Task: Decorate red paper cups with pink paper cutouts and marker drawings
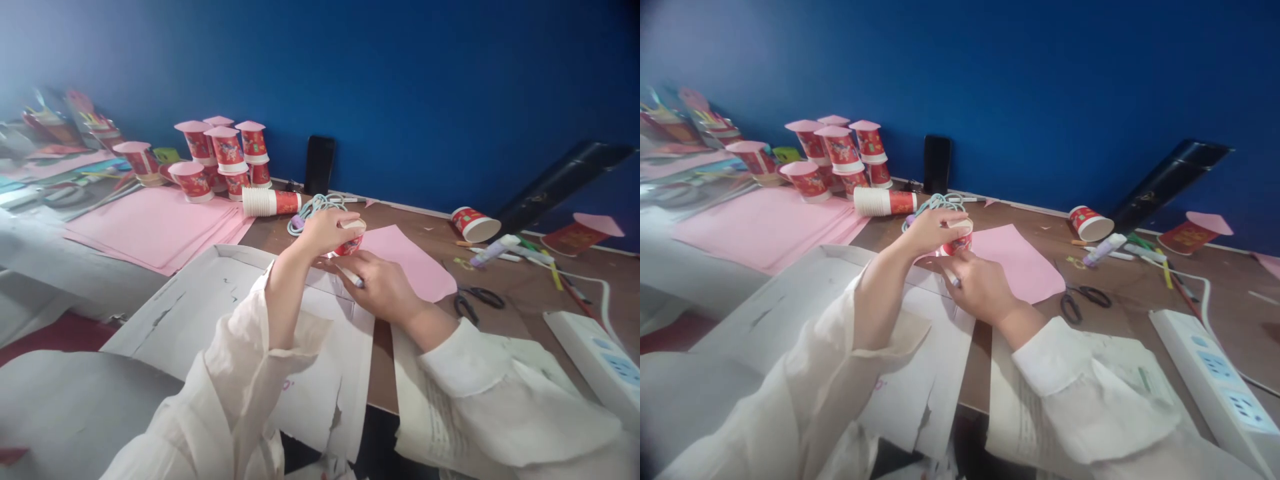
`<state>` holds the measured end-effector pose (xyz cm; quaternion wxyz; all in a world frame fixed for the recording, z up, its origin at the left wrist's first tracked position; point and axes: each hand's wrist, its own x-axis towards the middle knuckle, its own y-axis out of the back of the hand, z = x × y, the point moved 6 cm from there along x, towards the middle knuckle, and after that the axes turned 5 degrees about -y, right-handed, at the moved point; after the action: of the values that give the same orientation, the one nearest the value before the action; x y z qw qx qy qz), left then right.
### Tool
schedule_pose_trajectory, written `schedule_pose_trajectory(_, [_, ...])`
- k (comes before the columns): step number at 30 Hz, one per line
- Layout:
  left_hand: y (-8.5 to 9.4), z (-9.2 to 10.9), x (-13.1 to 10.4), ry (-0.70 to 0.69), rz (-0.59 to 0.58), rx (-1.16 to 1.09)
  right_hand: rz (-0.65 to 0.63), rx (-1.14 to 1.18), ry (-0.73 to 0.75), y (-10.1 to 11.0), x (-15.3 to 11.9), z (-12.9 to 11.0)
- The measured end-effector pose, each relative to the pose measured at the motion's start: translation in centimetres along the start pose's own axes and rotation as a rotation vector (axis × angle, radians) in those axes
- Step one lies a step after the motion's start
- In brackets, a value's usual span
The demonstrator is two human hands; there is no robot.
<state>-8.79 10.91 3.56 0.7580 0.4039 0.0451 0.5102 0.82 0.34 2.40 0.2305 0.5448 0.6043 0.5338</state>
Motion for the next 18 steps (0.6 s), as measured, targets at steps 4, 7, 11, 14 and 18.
schedule_pose_trajectory(4, [0.0, -0.2, 0.0, 0.024, 0.003, -0.013, -0.113, -0.3, -0.044, -1.5, 1.2, -0.7])
schedule_pose_trajectory(7, [0.0, -0.2, 0.0, 0.037, 0.006, -0.01, -0.154, -0.44, -0.077, -2.4, 2.2, -1.1])
schedule_pose_trajectory(11, [0.0, -0.1, 0.0, 0.031, 0.001, -0.017, -0.175, -0.475, -0.127, -3.0, 3.1, -1.5])
schedule_pose_trajectory(14, [0.0, -0.3, 0.1, 0.044, 0.0, -0.017, -0.206, -0.448, -0.134, -3.0, 3.5, -2.0])
schedule_pose_trajectory(18, [-0.1, -0.3, 0.2, 0.043, 0.0, -0.017, -0.286, -0.367, -0.123, -3.0, 4.1, -2.7])
